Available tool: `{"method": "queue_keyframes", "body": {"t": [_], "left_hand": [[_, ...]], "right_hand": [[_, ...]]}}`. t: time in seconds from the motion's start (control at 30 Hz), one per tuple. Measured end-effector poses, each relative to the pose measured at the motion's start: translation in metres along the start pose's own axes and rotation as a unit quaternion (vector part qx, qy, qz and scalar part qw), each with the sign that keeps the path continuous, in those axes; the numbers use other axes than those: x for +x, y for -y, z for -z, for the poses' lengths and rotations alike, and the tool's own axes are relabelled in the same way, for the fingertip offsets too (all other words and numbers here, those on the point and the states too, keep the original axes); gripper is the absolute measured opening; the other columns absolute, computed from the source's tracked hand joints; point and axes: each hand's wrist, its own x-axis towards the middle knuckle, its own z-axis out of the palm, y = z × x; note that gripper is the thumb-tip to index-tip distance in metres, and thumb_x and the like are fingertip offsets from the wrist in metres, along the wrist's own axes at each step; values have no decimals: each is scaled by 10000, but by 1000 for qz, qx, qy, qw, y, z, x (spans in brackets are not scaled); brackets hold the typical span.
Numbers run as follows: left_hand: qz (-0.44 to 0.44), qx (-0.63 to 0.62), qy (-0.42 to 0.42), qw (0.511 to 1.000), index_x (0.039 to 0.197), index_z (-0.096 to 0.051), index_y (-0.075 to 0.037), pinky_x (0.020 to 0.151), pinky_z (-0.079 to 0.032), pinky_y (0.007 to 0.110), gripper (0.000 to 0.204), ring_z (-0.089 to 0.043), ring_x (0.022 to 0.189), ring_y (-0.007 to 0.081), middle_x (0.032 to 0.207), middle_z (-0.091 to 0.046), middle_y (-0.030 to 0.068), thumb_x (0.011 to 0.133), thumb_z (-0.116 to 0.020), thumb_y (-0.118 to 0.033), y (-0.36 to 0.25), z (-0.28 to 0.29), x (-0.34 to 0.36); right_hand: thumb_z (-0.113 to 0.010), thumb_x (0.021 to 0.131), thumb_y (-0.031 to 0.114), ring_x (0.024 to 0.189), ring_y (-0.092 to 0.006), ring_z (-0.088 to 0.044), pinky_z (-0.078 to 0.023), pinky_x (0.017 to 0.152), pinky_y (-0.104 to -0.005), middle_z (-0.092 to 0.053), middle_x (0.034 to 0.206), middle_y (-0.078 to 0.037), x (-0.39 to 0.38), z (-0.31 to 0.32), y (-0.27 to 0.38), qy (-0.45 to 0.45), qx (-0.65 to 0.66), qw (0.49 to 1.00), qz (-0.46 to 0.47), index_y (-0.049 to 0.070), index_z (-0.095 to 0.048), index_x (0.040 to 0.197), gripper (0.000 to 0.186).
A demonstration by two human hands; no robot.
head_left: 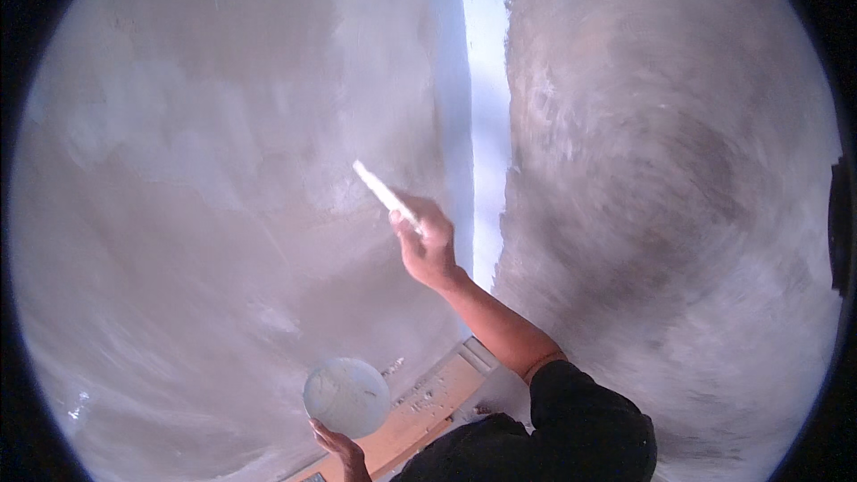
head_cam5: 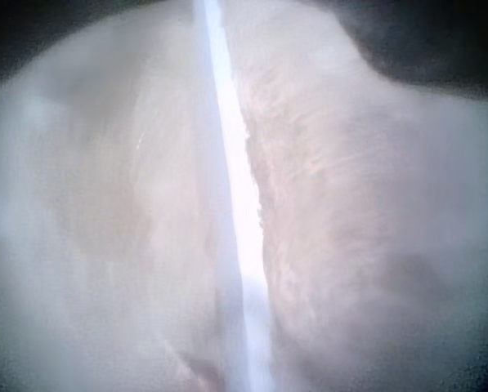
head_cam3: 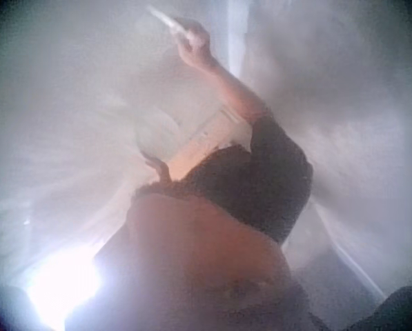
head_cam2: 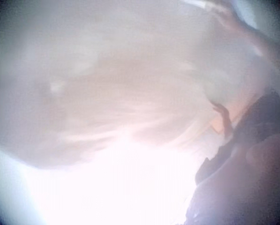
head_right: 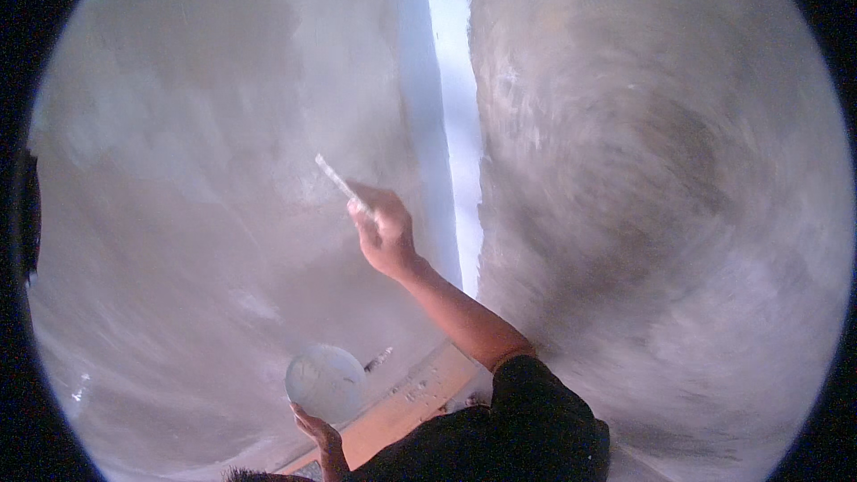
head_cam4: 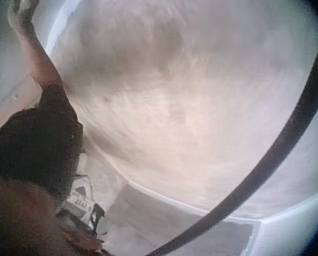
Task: The person applies plaster to a concrete wall using a scraper and a small bucket. They scoop plaster onto the scraper and smooth it onto different sections of the wall and a vertical corner.
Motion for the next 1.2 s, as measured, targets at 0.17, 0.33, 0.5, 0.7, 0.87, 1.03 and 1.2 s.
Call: {"method": "queue_keyframes", "body": {"t": [0.17,0.33,0.5,0.7,0.87,1.03,1.2], "left_hand": [[19,-15,-6,1000,1283,-462,35,900,-441,437,621,-524,1077,298,1211,-530,183,967,-371,-492,-11,-8,-7],[16,-24,-28,999,1285,-454,35,888,-449,444,621,-531,1077,307,1204,-531,183,965,-373,-492,-13,-7,-7],[7,-26,-29,999,1293,-451,29,888,-451,445,624,-530,1081,310,1205,-530,185,964,-374,-496,-6,-2,-2],[1,-34,-36,999,1304,-446,22,888,-452,446,628,-528,1085,314,1207,-528,188,964,-374,-501,-3,6,-1],[-1,-34,-40,999,1312,-443,17,888,-453,448,631,-527,1089,317,1209,-527,190,964,-375,-505,1,12,-3],[-6,-40,-46,998,1320,-439,11,887,-454,449,634,-526,1092,320,1210,-526,193,964,-375,-509,5,21,-5],[-4,-44,-39,998,1326,-436,7,889,-454,449,636,-524,1096,322,1212,-525,194,963,-375,-512,9,19,-5]], "right_hand": [[-508,959,171,924,-272,-600,-475,815,-382,-637,1029,-150,58,-6,23,-144,72,986,-31,-1,-579,1176,286],[-487,973,177,1015,-278,-587,-445,874,-391,-614,1138,-170,113,-18,50,-196,-30,972,129,-10,-543,1220,315],[-513,929,77,1014,-285,-567,-422,881,-397,-609,1166,-168,158,-34,79,-229,-123,942,212,-19,-529,1210,298],[-605,833,48,904,-303,-525,-409,791,-419,-591,1150,-175,191,-59,102,-245,-203,931,181,-29,-514,1229,414],[-666,786,73,922,-313,-514,-411,822,-415,-551,1164,-219,178,-105,96,-221,-251,923,188,-42,-488,1273,532],[-666,794,102,978,-332,-497,-408,843,-434,-497,1225,-221,141,-102,99,-149,-190,952,191,-54,-448,1304,576],[-642,836,162,1000,-324,-503,-400,860,-437,-495,1241,-218,176,-91,84,-216,-275,921,171,-56,-426,1330,581]]}}
